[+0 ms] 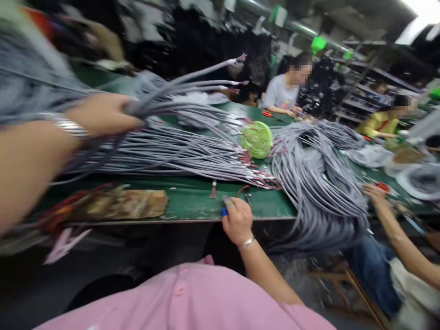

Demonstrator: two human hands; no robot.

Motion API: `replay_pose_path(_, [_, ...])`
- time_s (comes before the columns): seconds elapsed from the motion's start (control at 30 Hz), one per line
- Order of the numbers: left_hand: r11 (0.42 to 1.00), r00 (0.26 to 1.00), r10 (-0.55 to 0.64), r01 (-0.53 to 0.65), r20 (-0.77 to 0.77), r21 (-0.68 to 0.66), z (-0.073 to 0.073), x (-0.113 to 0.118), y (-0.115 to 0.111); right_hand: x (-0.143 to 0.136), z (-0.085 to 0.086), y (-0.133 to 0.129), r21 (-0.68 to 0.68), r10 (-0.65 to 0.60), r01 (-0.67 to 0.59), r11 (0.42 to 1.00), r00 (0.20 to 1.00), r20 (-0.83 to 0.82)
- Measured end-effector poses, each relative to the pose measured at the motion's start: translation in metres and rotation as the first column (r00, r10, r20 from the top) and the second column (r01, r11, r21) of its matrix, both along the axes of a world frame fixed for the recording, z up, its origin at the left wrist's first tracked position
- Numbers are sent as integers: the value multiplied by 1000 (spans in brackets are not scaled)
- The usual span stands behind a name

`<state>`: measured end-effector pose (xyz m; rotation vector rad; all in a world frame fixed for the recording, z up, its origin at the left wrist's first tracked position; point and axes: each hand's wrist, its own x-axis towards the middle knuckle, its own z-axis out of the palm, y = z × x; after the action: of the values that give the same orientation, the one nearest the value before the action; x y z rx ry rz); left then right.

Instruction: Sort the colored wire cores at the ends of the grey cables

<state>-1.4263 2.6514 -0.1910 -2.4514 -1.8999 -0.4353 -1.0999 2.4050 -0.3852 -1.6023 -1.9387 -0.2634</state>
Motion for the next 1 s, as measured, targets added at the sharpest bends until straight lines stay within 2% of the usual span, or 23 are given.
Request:
replay_pose_path(0.07, [996,997,22,-16,78,-83,26,17,-29,3,-5,2,16,12,-12,1000,1000,15])
replay_pose_path(0.13, [995,990,23,-9,137,-101,43,23,-39,6,-10,8,45,9,-11,999,999,45])
replay_pose_path(0.17, [992,985,59,-40,164,-119,50,19,-40,8,-12,11,57,13,-17,998,998,58])
replay_pose_path(0.27, [993,929,116,-103,350,-56,64,-9,-43,12,-16,15,71,37,-44,997,995,93])
replay_pose_path(0.37, [998,849,65,-42,524,-55,66,-32,-62,14,-16,15,73,45,-54,996,993,113])
replay_pose_path(0.43, [972,835,11,121,550,-203,57,-34,-81,14,-16,14,64,44,-52,997,992,116])
replay_pose_path(0.5, [877,851,-45,285,523,-388,42,-27,-101,14,-15,13,50,47,-53,997,992,113])
replay_pose_path(0.53, [834,858,-71,331,509,-441,33,-22,-112,14,-15,13,47,49,-54,997,992,114])
replay_pose_path(0.6, [817,851,-100,366,516,-446,15,-14,-133,15,-15,14,54,41,-49,997,991,130])
replay_pose_path(0.7, [865,852,-129,347,508,-362,-13,-15,-167,16,-17,17,85,24,-39,996,986,167])
replay_pose_path(0.83, [969,906,-166,222,391,-104,-51,-32,-210,21,-17,18,134,77,-96,986,987,139])
replay_pose_path(0.93, [994,908,-102,106,407,13,-74,-43,-238,21,-14,10,156,160,-159,975,987,7])
replay_pose_path(1.0, [999,886,-53,42,461,34,-84,-48,-252,9,-9,-4,139,243,-220,966,953,-180])
